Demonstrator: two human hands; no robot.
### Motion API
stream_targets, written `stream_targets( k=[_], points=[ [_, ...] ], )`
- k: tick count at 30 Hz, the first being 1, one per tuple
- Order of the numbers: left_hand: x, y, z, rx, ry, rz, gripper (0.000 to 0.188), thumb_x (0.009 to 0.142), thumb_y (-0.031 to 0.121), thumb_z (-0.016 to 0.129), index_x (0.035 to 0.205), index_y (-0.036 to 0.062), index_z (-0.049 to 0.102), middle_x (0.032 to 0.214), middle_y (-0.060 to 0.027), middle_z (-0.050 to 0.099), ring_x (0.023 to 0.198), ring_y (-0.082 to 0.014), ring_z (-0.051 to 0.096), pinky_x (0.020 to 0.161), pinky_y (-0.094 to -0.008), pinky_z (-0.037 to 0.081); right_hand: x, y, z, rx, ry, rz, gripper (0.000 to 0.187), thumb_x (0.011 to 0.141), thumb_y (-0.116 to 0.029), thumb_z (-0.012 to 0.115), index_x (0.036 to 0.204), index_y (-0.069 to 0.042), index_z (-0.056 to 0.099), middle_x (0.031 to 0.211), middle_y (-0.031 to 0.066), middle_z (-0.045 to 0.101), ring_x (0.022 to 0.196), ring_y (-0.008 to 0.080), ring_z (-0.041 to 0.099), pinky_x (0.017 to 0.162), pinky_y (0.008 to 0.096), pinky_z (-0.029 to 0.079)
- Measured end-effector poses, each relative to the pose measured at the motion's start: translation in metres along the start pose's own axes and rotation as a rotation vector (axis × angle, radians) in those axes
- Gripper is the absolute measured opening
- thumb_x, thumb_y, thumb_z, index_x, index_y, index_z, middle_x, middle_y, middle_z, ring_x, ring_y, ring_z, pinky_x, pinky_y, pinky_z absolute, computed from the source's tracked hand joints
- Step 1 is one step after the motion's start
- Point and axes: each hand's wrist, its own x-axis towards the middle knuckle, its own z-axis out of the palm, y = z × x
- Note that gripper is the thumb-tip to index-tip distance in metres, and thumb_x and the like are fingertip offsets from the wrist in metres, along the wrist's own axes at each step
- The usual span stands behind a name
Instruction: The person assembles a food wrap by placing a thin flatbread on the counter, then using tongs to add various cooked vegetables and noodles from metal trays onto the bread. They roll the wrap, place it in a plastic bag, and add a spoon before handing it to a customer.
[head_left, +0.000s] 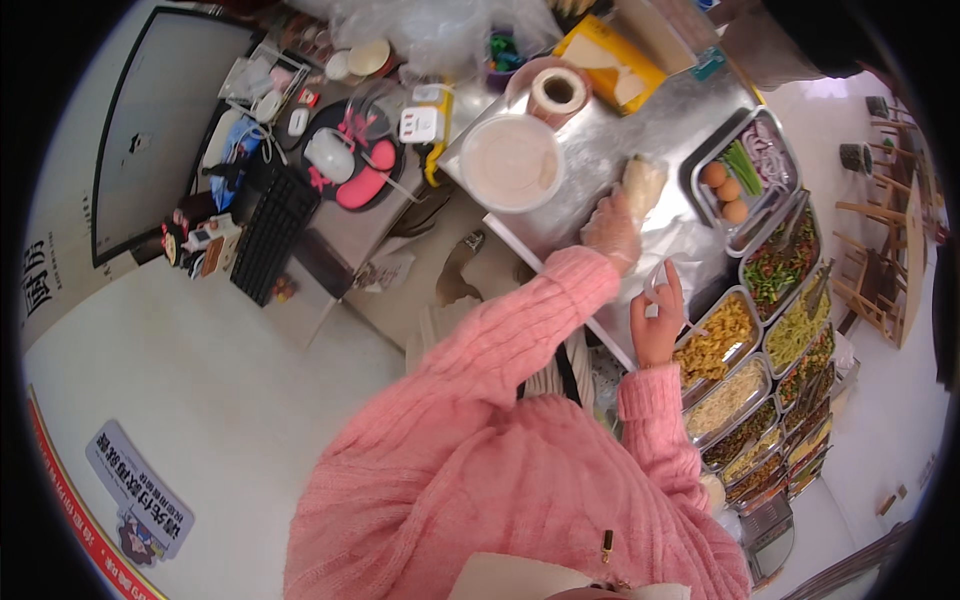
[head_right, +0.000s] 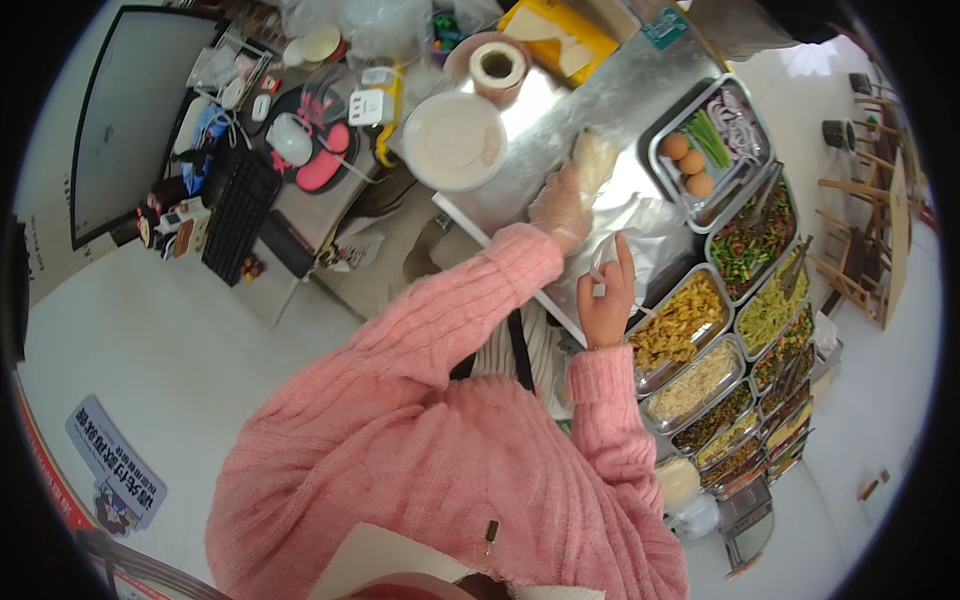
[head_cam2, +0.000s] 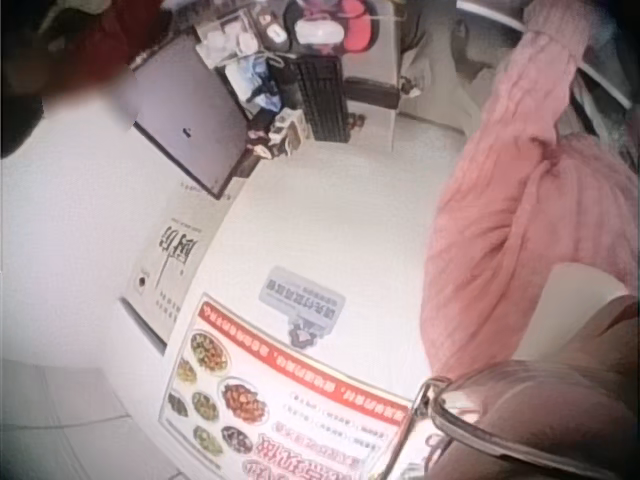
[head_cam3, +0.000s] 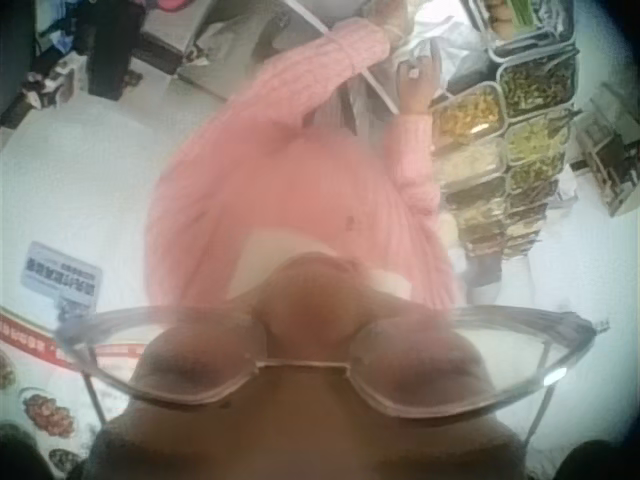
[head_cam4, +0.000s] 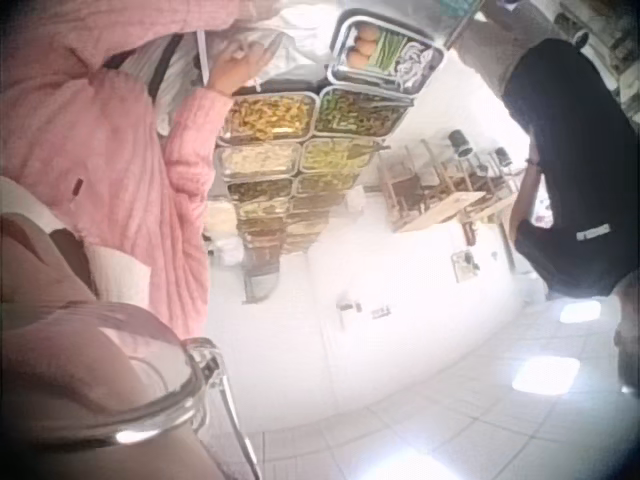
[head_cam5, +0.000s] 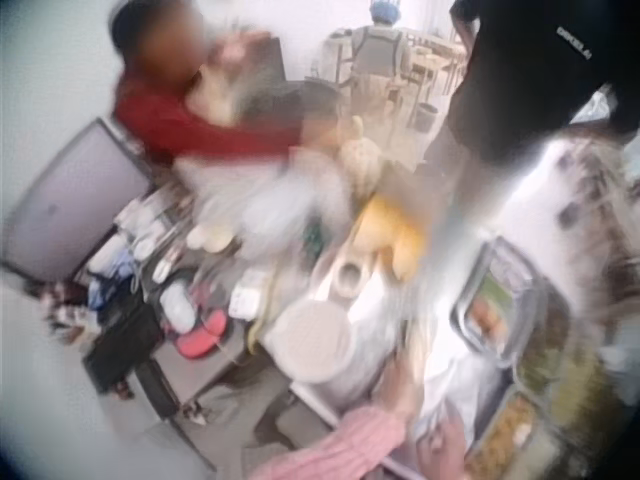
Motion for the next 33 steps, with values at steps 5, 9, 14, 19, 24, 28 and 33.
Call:
stream_targets(
  k=[5,9,14,19,24,28,33],
  points=[
    [-0.075,-0.064,-0.029,-0.145,0.229,0.458,0.050,0.083,0.007,0.066,0.132,0.0040,0.054,0.124,-0.0195,0.059,0.117,-0.0394,0.055,0.098,-0.0500,0.049,-0.017,0.031,0.055,-0.316,-0.250,0.201,0.030,0.086,-0.029,0.074,0.096,-0.005,0.059,0.166,0.0253,0.026,0.155,0.0435,0.021,0.112,0.0783,0.016],
    [-0.156,-0.225,-0.060,-0.417,0.009,0.378,0.027,0.083,-0.009,0.060,0.106,0.0060,0.064,0.110,-0.0115,0.065,0.101,-0.0296,0.063,0.089,-0.0370,0.051,-0.047,-0.017,0.051,-0.623,-0.136,0.182,0.030,0.087,-0.025,0.076,0.104,-0.006,0.061,0.158,0.0300,0.036,0.149,0.0453,0.032,0.114,0.0700,0.024],
    [-0.208,-0.469,-0.093,-0.244,0.125,-0.159,0.013,0.096,0.005,0.060,0.106,0.0091,0.066,0.101,-0.0057,0.066,0.097,-0.0211,0.064,0.086,-0.0326,0.052,-0.133,-0.111,0.180,0.206,0.065,0.169,0.013,0.090,-0.010,0.070,0.099,-0.002,0.065,0.109,0.0211,0.070,0.094,0.0376,0.068,0.085,0.0423,0.054],
    [-0.222,-0.643,-0.114,-0.995,0.279,-0.497,0.012,0.096,0.007,0.064,0.108,0.0074,0.065,0.098,-0.0022,0.062,0.093,-0.0140,0.059,0.084,-0.0293,0.051,-0.169,-0.087,0.464,0.402,-0.673,0.151,0.023,0.089,-0.010,0.069,0.111,-0.003,0.070,0.113,0.0206,0.069,0.102,0.0423,0.066,0.087,0.0455,0.054],
    [-0.194,-0.733,-0.136,-0.521,0.366,-0.678,0.030,0.092,0.009,0.071,0.118,0.0047,0.058,0.100,-0.0037,0.060,0.093,-0.0145,0.059,0.087,-0.0293,0.050,-0.183,-0.062,0.686,0.564,-0.744,0.220,0.032,0.085,-0.014,0.071,0.117,-0.007,0.072,0.123,0.0182,0.069,0.112,0.0401,0.065,0.102,0.0433,0.051],
    [-0.141,-0.766,-0.133,-0.724,0.514,-0.946,0.056,0.087,0.010,0.078,0.133,0.0006,0.048,0.115,-0.0089,0.062,0.103,-0.0197,0.060,0.098,-0.0333,0.047,-0.221,-0.072,0.766,0.379,-0.855,0.237,0.030,0.085,-0.020,0.072,0.111,-0.006,0.072,0.113,0.0203,0.070,0.106,0.0397,0.066,0.096,0.0437,0.052],
    [-0.124,-0.767,-0.131,-0.522,0.434,-0.519,0.069,0.084,0.004,0.078,0.143,0.0006,0.040,0.139,-0.0140,0.056,0.125,-0.0233,0.054,0.106,-0.0365,0.043,-0.256,-0.072,0.752,0.728,-0.614,0.365,0.023,0.090,-0.020,0.071,0.101,0.000,0.069,0.091,0.0226,0.069,0.085,0.0377,0.067,0.076,0.0443,0.053]
  ],
)
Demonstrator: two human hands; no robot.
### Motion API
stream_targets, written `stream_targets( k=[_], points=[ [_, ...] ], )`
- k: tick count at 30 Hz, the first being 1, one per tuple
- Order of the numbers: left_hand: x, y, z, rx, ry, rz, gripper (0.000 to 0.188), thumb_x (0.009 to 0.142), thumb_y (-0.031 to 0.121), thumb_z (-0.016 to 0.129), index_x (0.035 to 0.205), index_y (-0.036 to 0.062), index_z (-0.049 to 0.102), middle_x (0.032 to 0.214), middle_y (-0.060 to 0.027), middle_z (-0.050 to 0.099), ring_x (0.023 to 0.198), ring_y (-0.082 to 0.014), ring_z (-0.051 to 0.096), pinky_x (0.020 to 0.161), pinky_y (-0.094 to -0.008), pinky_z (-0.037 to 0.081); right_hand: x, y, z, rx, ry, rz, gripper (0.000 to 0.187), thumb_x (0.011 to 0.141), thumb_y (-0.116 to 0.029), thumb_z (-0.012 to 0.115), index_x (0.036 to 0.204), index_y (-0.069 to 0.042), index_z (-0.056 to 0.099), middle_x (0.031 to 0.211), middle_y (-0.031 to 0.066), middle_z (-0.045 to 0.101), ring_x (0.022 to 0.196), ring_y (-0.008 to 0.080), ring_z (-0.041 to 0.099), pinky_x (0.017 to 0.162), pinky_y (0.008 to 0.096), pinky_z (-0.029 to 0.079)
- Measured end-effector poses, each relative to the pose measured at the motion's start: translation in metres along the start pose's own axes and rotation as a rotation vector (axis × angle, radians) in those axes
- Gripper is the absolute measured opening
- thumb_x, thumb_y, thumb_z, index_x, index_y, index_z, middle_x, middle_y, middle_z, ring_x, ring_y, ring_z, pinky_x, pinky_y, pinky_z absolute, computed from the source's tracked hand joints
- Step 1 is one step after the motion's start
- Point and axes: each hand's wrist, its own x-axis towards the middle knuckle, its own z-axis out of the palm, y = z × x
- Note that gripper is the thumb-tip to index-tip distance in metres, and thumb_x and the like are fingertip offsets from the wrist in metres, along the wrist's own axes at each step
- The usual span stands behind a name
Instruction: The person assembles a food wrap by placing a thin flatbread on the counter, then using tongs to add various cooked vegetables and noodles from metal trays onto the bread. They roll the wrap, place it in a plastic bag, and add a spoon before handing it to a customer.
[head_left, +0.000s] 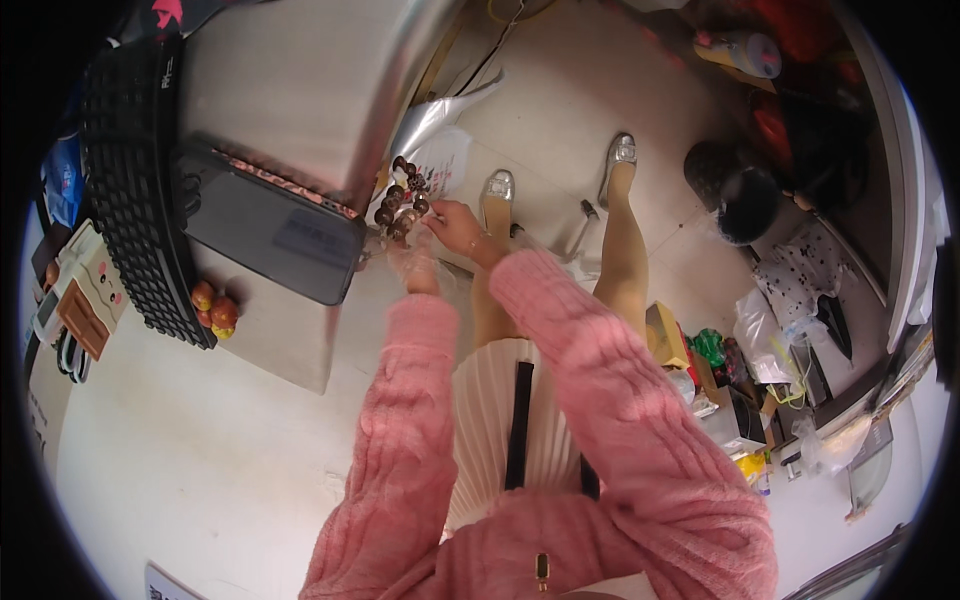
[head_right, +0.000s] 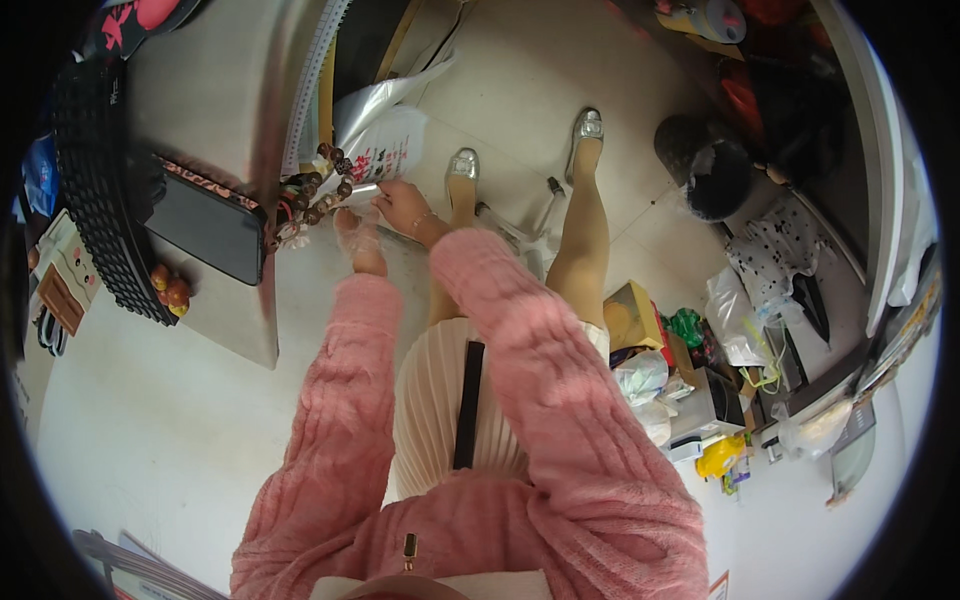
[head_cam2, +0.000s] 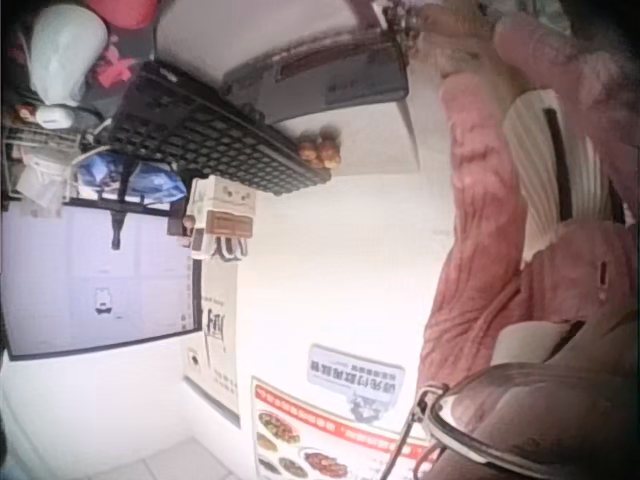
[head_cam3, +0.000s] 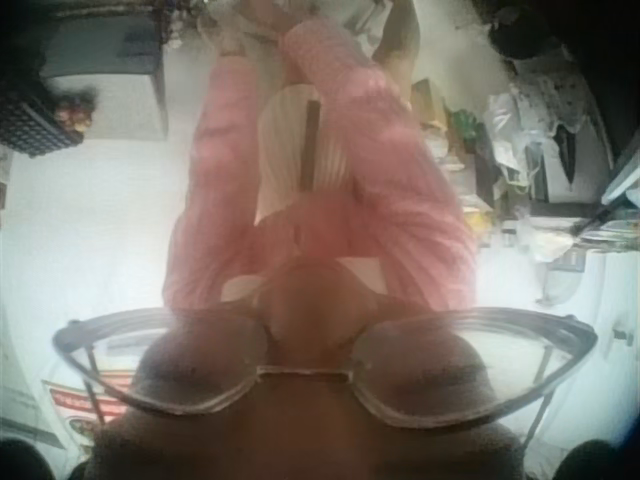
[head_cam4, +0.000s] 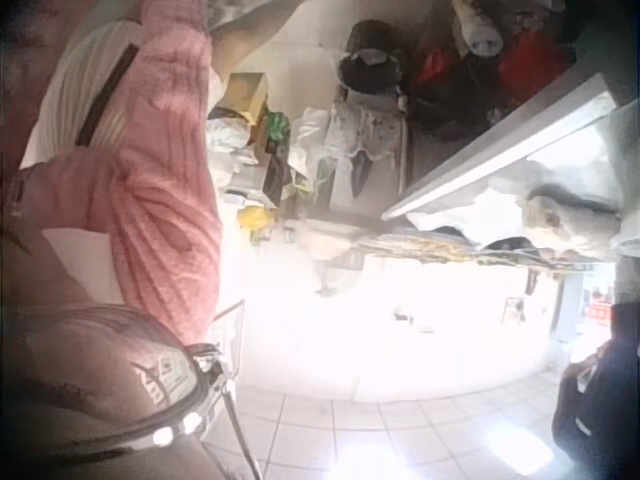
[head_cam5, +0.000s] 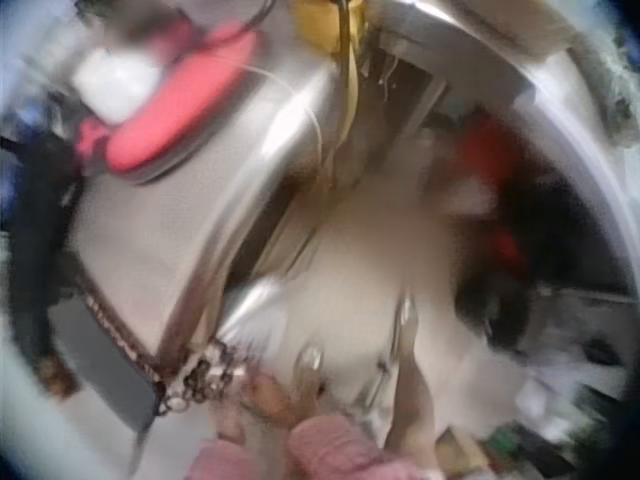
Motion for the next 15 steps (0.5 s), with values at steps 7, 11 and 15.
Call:
stream_targets(
  k=[7,11,15],
  points=[
    [-0.072,0.001,0.014,-0.182,0.095,0.226,0.054,0.092,-0.003,0.069,0.137,0.0013,0.040,0.127,-0.0135,0.061,0.116,-0.0226,0.059,0.104,-0.0354,0.045,-0.041,-0.033,-0.032,0.214,-0.111,0.278,0.029,0.088,-0.022,0.078,0.093,0.005,0.071,0.080,0.0123,0.070,0.073,0.0181,0.063,0.071,0.0367,0.052],
    [-0.077,0.012,0.009,-0.317,0.175,0.030,0.041,0.096,0.000,0.068,0.130,0.0034,0.044,0.123,-0.0121,0.062,0.112,-0.0199,0.060,0.099,-0.0337,0.048,-0.033,-0.039,-0.036,0.345,-0.193,0.330,0.038,0.081,-0.023,0.085,0.099,0.008,0.073,0.087,0.0098,0.073,0.075,0.0157,0.064,0.071,0.0341,0.053],
    [-0.092,0.020,0.012,-0.564,0.300,-0.227,0.029,0.097,0.003,0.069,0.121,0.0048,0.052,0.122,-0.0114,0.061,0.111,-0.0169,0.059,0.096,-0.0329,0.050,-0.028,-0.042,-0.040,0.270,-0.299,0.355,0.048,0.075,-0.027,0.090,0.102,0.009,0.074,0.091,0.0112,0.075,0.081,0.0177,0.068,0.074,0.0325,0.055]
  ],
)
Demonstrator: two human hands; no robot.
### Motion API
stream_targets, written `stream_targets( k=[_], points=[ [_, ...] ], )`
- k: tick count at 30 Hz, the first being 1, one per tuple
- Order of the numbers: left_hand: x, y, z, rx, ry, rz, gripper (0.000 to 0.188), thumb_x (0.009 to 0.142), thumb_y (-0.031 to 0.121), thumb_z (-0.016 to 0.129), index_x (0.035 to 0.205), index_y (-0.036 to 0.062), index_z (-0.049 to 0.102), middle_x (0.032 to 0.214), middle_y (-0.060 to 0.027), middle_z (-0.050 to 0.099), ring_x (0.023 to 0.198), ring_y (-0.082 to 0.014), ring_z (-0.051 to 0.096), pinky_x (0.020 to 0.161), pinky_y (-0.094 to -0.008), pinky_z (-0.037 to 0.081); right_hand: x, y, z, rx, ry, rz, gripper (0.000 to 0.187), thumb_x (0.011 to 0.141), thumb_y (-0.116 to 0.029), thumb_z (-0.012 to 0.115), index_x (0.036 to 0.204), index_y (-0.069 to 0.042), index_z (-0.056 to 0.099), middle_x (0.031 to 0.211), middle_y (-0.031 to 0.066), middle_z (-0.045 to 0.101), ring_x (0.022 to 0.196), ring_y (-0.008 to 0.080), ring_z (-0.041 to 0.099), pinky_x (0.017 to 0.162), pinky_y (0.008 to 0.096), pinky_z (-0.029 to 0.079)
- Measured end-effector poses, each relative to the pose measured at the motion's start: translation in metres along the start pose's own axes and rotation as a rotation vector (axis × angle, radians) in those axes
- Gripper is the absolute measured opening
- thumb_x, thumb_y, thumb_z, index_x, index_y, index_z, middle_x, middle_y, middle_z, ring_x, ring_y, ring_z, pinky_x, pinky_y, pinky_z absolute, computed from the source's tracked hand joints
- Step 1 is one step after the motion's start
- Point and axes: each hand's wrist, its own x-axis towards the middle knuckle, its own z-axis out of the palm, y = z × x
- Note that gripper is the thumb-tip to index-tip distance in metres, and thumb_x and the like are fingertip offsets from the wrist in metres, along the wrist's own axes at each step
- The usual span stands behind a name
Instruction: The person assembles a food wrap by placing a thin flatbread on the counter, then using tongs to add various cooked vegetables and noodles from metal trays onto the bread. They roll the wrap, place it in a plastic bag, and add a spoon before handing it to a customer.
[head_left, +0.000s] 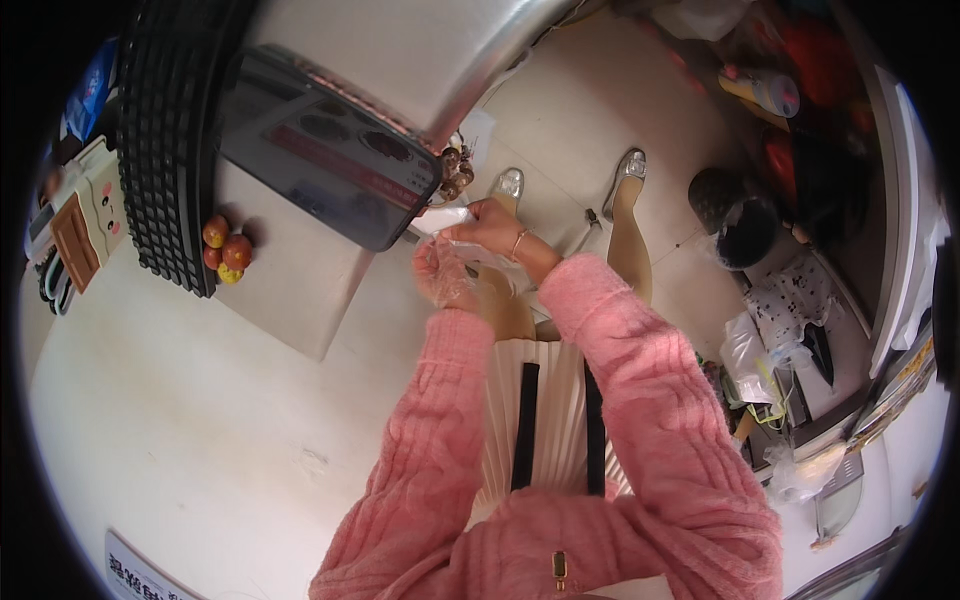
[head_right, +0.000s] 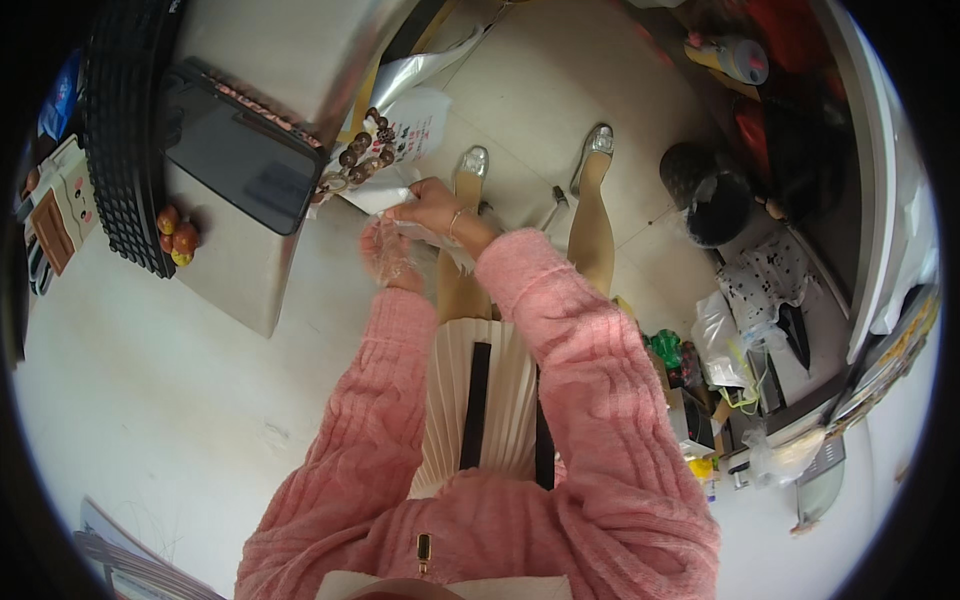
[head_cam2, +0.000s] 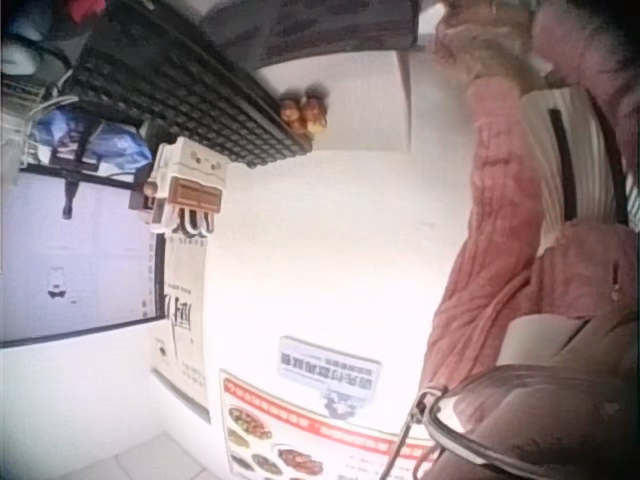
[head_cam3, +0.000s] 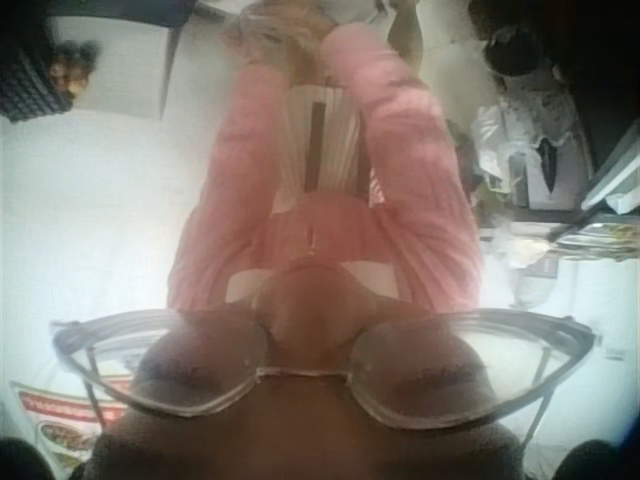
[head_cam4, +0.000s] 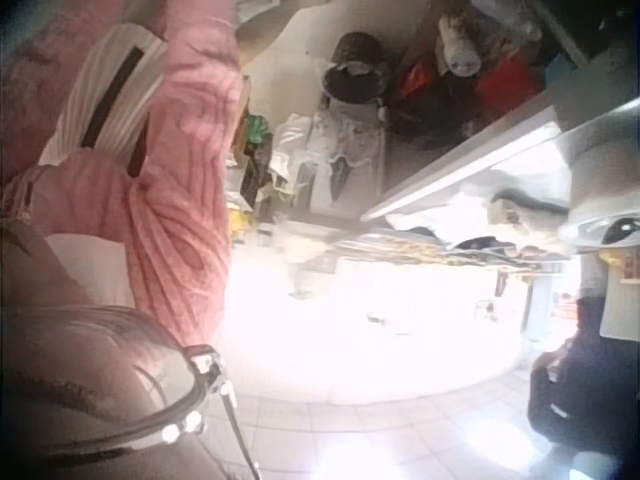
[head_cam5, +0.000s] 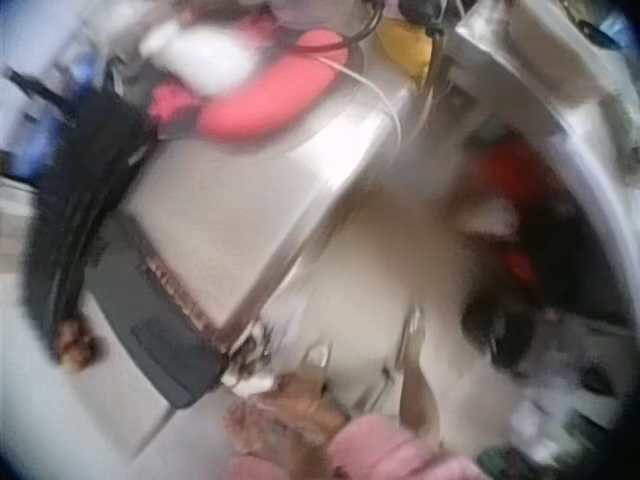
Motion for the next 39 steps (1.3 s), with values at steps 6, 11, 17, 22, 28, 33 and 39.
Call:
stream_targets(
  k=[6,11,17,22,28,33,39],
  points=[
    [-0.037,-0.008,0.004,0.040,-0.100,0.166,0.025,0.097,0.016,0.074,0.114,0.0066,0.058,0.111,-0.0051,0.063,0.099,-0.0163,0.061,0.084,-0.0304,0.052,-0.010,-0.024,0.007,0.059,0.000,0.057,0.058,0.072,-0.034,0.094,0.104,0.009,0.073,0.097,0.0126,0.075,0.087,0.0193,0.070,0.077,0.0337,0.056],
    [-0.038,0.016,0.005,-0.013,-0.050,0.054,0.016,0.100,0.015,0.070,0.107,0.0034,0.062,0.099,-0.0038,0.065,0.091,-0.0134,0.061,0.083,-0.0293,0.053,-0.032,-0.053,0.002,0.001,-0.001,0.021,0.050,0.079,-0.028,0.090,0.111,0.006,0.072,0.101,0.0112,0.075,0.090,0.0172,0.070,0.077,0.0322,0.057],
    [-0.048,0.035,0.005,0.051,-0.079,0.130,0.014,0.106,0.017,0.060,0.102,0.0036,0.061,0.093,-0.0007,0.063,0.082,-0.0087,0.056,0.077,-0.0251,0.049,-0.059,-0.060,-0.018,0.469,-0.248,0.145,0.027,0.096,-0.015,0.075,0.115,0.004,0.072,0.105,0.0057,0.075,0.095,0.0101,0.068,0.084,0.0278,0.056],
    [-0.050,0.030,0.001,0.171,-0.102,0.352,0.021,0.110,0.020,0.048,0.097,0.0065,0.056,0.088,0.0027,0.055,0.080,-0.0064,0.048,0.074,-0.0237,0.044,-0.059,-0.055,-0.018,0.395,-0.127,0.057,0.022,0.096,-0.017,0.076,0.107,0.002,0.075,0.094,0.0014,0.073,0.083,0.0082,0.064,0.078,0.0277,0.053],
    [-0.047,0.039,-0.013,0.372,-0.142,0.434,0.023,0.111,0.018,0.042,0.093,0.0071,0.050,0.084,0.0032,0.047,0.078,-0.0091,0.041,0.072,-0.0253,0.040,-0.064,-0.067,-0.013,-0.344,0.317,-0.315,0.026,0.097,-0.021,0.075,0.102,0.004,0.071,0.088,0.0015,0.069,0.082,0.0095,0.059,0.075,0.0304,0.050],
    [-0.045,0.046,-0.008,0.344,-0.150,0.395,0.024,0.110,0.016,0.042,0.089,0.0058,0.046,0.081,0.0006,0.045,0.077,-0.0127,0.040,0.072,-0.0284,0.040,-0.090,-0.060,0.007,-0.175,0.176,-0.245,0.023,0.096,-0.018,0.077,0.099,0.003,0.066,0.085,-0.0019,0.061,0.081,0.0077,0.053,0.074,0.0285,0.048],
    [-0.025,0.044,-0.012,0.587,-0.239,0.546,0.028,0.110,0.022,0.045,0.086,0.0085,0.045,0.080,0.0039,0.042,0.075,-0.0087,0.039,0.070,-0.0273,0.039,-0.084,-0.029,0.022,0.116,0.049,-0.088,0.019,0.097,-0.019,0.076,0.095,0.001,0.074,0.083,-0.0093,0.062,0.076,0.0015,0.050,0.067,0.0213,0.046]
  ],
)
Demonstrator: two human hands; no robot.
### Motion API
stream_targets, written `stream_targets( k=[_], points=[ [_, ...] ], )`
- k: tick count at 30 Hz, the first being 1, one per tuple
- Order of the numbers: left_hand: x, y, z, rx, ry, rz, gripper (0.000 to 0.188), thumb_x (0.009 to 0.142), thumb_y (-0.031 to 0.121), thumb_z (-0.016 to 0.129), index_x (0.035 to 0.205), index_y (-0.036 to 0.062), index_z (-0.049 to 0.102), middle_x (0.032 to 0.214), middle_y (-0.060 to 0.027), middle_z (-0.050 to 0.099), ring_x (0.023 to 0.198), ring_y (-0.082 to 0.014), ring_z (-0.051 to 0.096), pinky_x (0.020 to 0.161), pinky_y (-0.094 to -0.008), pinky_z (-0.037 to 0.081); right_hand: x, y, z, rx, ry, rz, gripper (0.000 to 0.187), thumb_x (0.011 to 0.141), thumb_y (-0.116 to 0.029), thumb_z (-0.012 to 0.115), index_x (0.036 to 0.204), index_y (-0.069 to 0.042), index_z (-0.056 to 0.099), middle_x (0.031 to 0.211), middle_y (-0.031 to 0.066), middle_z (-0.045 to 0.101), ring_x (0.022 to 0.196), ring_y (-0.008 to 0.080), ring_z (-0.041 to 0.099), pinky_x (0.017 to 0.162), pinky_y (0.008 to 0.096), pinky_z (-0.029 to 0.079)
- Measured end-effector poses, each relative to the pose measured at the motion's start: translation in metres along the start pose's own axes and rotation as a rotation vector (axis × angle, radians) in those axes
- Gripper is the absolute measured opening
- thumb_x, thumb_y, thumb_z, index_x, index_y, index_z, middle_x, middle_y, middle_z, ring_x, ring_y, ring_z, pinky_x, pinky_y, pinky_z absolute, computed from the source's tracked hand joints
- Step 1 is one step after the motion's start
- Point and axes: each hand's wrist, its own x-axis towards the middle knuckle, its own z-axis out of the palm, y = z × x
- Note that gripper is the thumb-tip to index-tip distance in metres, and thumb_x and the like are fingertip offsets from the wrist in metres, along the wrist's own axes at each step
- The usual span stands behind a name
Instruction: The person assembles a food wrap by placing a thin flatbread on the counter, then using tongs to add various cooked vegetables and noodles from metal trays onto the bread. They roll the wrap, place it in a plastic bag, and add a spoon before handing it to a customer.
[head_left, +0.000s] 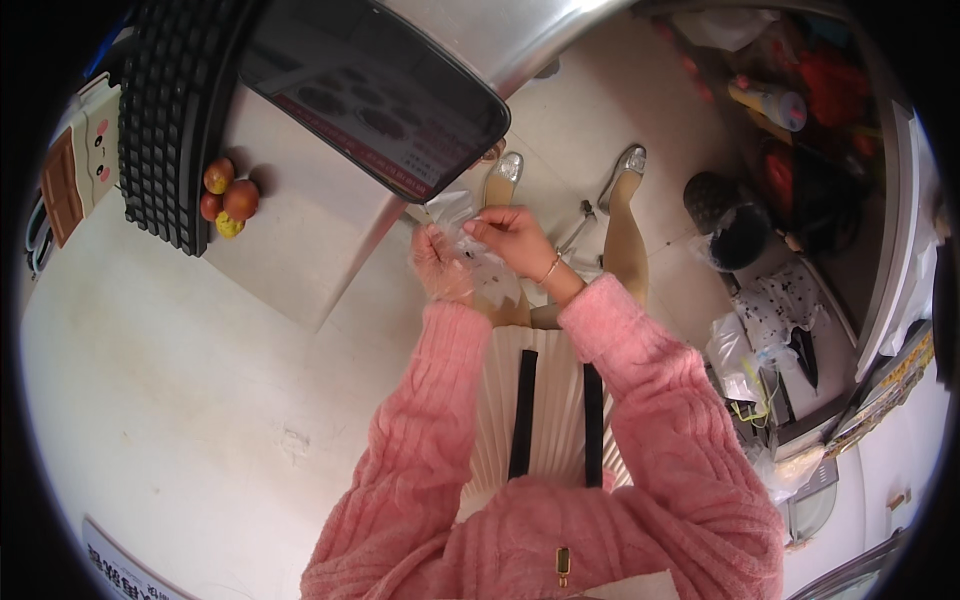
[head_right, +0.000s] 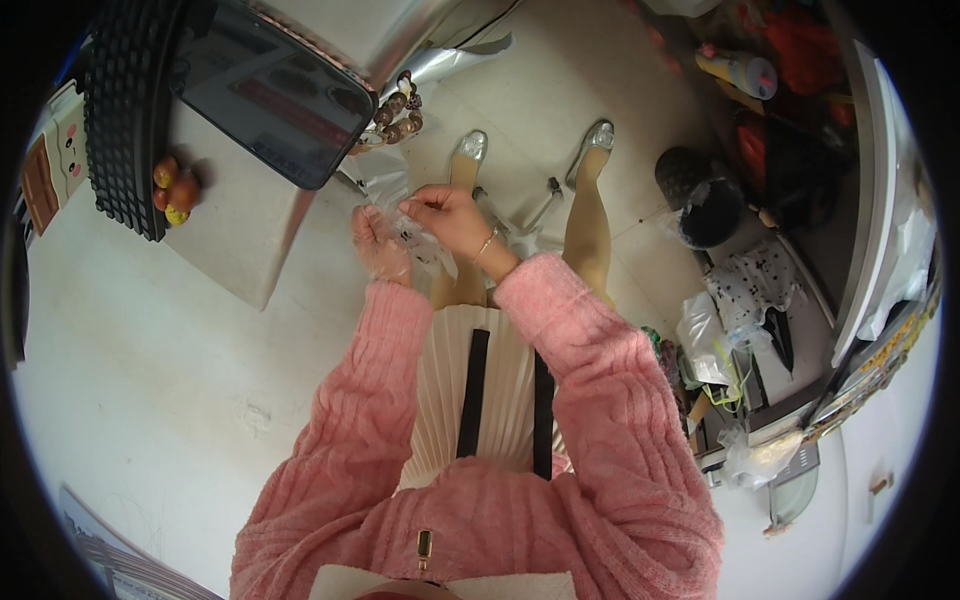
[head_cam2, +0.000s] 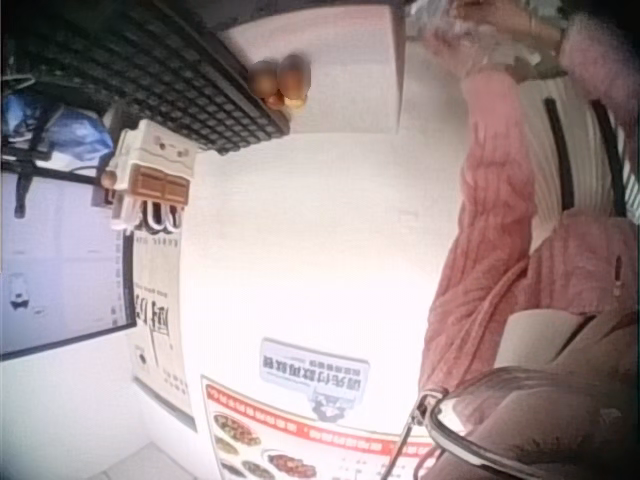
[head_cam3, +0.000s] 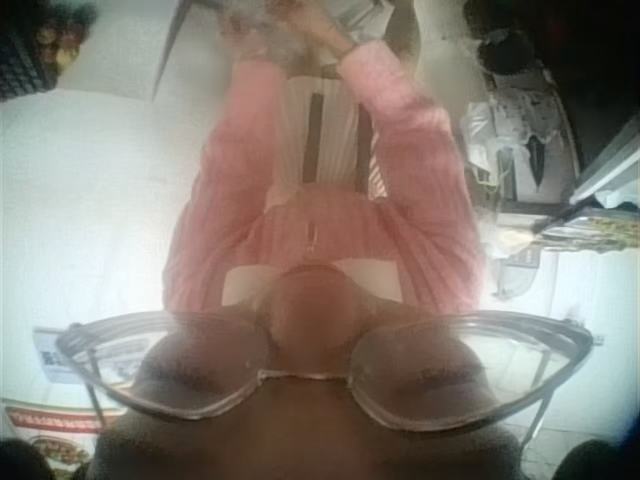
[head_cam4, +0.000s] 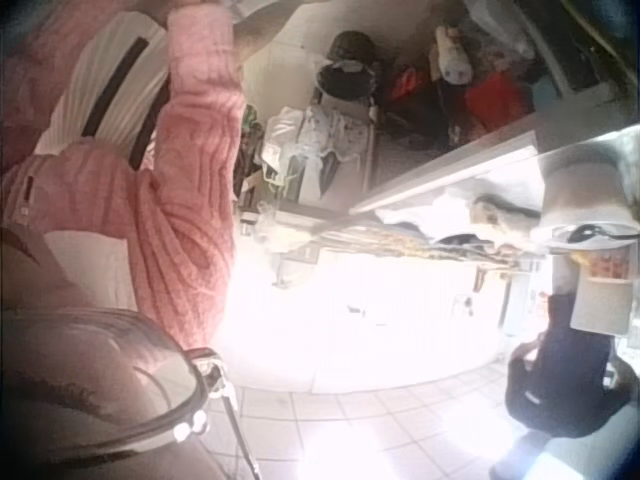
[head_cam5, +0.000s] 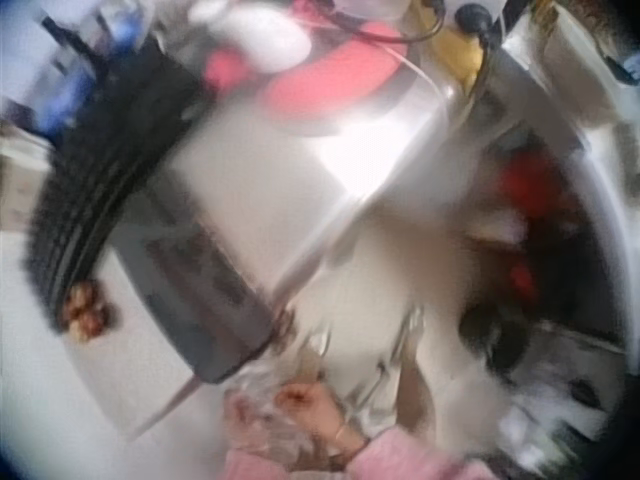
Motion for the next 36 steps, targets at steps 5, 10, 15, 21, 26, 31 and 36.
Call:
stream_targets(
  k=[5,10,15,21,26,31,36],
  points=[
    [0.002,-0.013,0.004,-0.158,0.020,-0.044,0.029,0.110,0.025,0.047,0.086,0.0101,0.045,0.080,0.0044,0.045,0.076,-0.0084,0.041,0.070,-0.0273,0.040,0.016,0.017,-0.017,0.116,-0.028,0.089,0.016,0.095,-0.017,0.077,0.090,-0.002,0.073,0.079,-0.0074,0.063,0.072,0.0024,0.052,0.065,0.0225,0.046],
    [0.003,-0.024,0.000,-0.425,0.229,-0.272,0.026,0.110,0.021,0.045,0.088,0.0081,0.047,0.080,0.0038,0.047,0.075,-0.0110,0.043,0.071,-0.0293,0.041,0.034,0.010,-0.050,-0.002,0.101,0.089,0.026,0.090,-0.023,0.082,0.082,-0.003,0.068,0.072,-0.0072,0.056,0.067,0.0068,0.050,0.060,0.0261,0.042],
    [-0.003,-0.048,-0.044,0.190,-0.067,0.166,0.025,0.109,0.020,0.046,0.087,0.0071,0.047,0.074,-0.0018,0.045,0.068,-0.0153,0.045,0.065,-0.0325,0.042,0.047,-0.027,-0.063,-1.193,0.664,-0.711,0.015,0.089,-0.015,0.076,0.091,-0.002,0.069,0.087,0.0095,0.067,0.078,0.0294,0.067,0.070,0.0410,0.053],
    [-0.052,-0.056,-0.055,0.460,-0.154,0.562,0.015,0.100,0.012,0.048,0.088,0.0042,0.050,0.084,-0.0193,0.053,0.082,-0.0418,0.052,0.072,-0.0515,0.042,0.041,-0.061,-0.005,-0.708,-0.038,-0.698,0.023,0.094,-0.024,0.068,0.090,-0.002,0.071,0.090,0.0175,0.069,0.082,0.0400,0.065,0.076,0.0461,0.054],
    [-0.083,-0.028,-0.103,0.440,-0.329,0.583,0.018,0.099,0.012,0.053,0.083,0.0055,0.048,0.077,-0.0182,0.048,0.072,-0.0404,0.050,0.062,-0.0516,0.037,0.036,-0.055,0.031,-0.822,-0.367,-0.211,0.046,0.097,-0.041,0.066,0.082,0.002,0.071,0.077,0.0168,0.067,0.073,0.0325,0.064,0.071,0.0409,0.051],
    [-0.082,0.022,-0.138,0.474,-0.492,0.745,0.017,0.080,0.005,0.066,0.079,0.0092,0.050,0.074,-0.0116,0.047,0.070,-0.0340,0.051,0.057,-0.0471,0.039,0.002,-0.069,0.024,-0.793,-0.491,0.052,0.050,0.098,-0.046,0.068,0.084,0.002,0.072,0.070,0.0097,0.063,0.067,0.0211,0.057,0.065,0.0364,0.047],
    [-0.085,0.093,-0.145,0.494,-0.661,0.947,0.020,0.068,0.006,0.068,0.075,0.0146,0.051,0.074,-0.0040,0.047,0.070,-0.0267,0.053,0.057,-0.0404,0.044,-0.050,-0.115,0.002,-0.754,-0.468,-0.190,0.046,0.098,-0.044,0.068,0.089,0.001,0.072,0.085,0.0074,0.063,0.080,0.0155,0.056,0.070,0.0351,0.046]
  ],
)
